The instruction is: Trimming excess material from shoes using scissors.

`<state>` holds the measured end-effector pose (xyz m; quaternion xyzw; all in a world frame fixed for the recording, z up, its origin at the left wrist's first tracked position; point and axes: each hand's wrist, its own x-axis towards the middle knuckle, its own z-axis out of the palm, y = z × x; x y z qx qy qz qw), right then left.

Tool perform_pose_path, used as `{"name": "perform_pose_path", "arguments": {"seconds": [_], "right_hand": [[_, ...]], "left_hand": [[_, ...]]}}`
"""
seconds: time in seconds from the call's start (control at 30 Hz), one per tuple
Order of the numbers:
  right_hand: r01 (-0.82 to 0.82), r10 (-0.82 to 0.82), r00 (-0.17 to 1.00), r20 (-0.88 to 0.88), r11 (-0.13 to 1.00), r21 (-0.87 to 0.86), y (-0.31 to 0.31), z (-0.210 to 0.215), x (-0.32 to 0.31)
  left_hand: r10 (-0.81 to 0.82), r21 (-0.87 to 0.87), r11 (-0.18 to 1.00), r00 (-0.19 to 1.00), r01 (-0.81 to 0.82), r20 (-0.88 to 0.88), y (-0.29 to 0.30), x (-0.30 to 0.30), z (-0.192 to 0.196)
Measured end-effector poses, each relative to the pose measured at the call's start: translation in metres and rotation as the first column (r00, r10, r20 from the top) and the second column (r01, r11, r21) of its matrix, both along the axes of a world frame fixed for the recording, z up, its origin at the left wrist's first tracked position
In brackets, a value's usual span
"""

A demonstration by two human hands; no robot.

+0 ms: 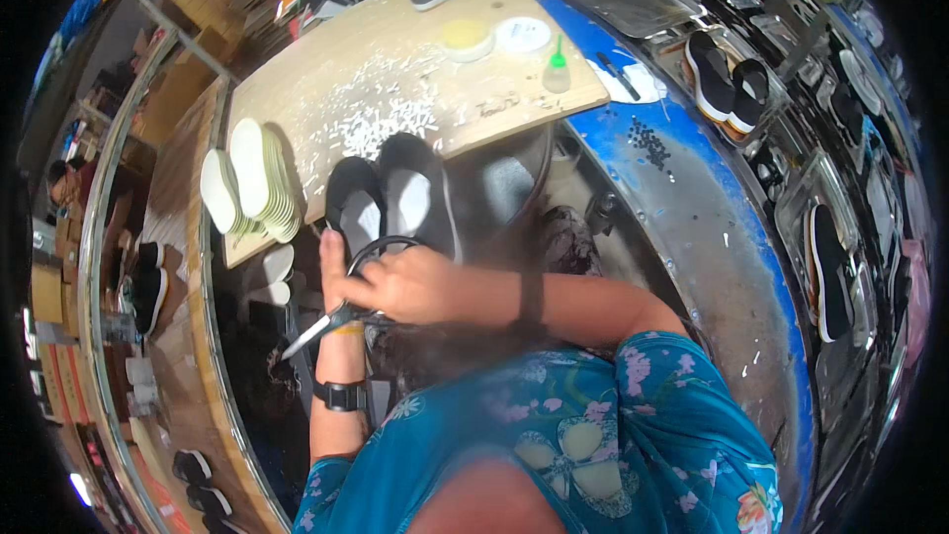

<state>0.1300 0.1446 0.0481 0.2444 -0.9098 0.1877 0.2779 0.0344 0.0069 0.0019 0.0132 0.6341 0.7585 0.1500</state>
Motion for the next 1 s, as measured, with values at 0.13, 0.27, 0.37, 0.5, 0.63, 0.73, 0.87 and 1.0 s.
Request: {"name": "perform_pose_path", "arguments": {"seconds": [0.13, 0.27, 0.37, 0.5, 0.63, 0.73, 0.87, 1.0], "right_hand": [[-0.098, 0.133, 0.973, 0.187, 0.978, -0.183, -0.033, -0.05, 0.006], [0.158, 0.0, 0.885, 0.465, 0.941, -0.301, -0.012, -0.021, 0.019], [0.349, 0.084, 0.839, 0.538, 0.675, -0.65, 0.005, -0.016, 0.028], [0.565, 0.36, 0.718, 0.595, 0.197, -0.801, 0.055, -0.025, 0.037], [0.623, 0.345, 0.645, 0.682, 0.279, -0.731, 0.107, -0.026, 0.054], [0.458, 0.271, 0.741, 0.615, 0.466, -0.757, 0.116, -0.045, 0.054], [0.428, 0.033, 0.664, 0.747, 0.803, -0.416, 0.102, -0.027, 0.031], [0.239, 0.042, 0.807, 0.588, 0.889, -0.391, 0.097, -0.021, 0.01]], "left_hand": [[-0.26, -0.643, 0.684, 0.709, -0.343, -0.655, -0.065, -0.015, -0.08], [-0.323, -0.824, 0.561, 0.895, -0.08, -0.307, -0.045, -0.008, 0.007], [-0.581, -0.947, 0.301, 0.766, -0.112, -0.275, -0.015, 0.0, 0.003], [-0.584, -0.935, 0.281, 0.735, -0.215, -0.345, 0.004, -0.013, -0.018], [-0.574, -0.838, 0.467, 0.623, -0.283, -0.531, -0.026, -0.014, -0.019], [-0.559, -0.798, 0.563, 0.612, -0.216, -0.56, -0.062, -0.022, -0.003], [-0.592, -0.806, 0.592, 0.677, -0.002, -0.436, -0.096, -0.025, 0.022], [-0.703, -0.822, 0.558, 0.589, 0.109, -0.399, -0.091, -0.013, 0.049]]}}
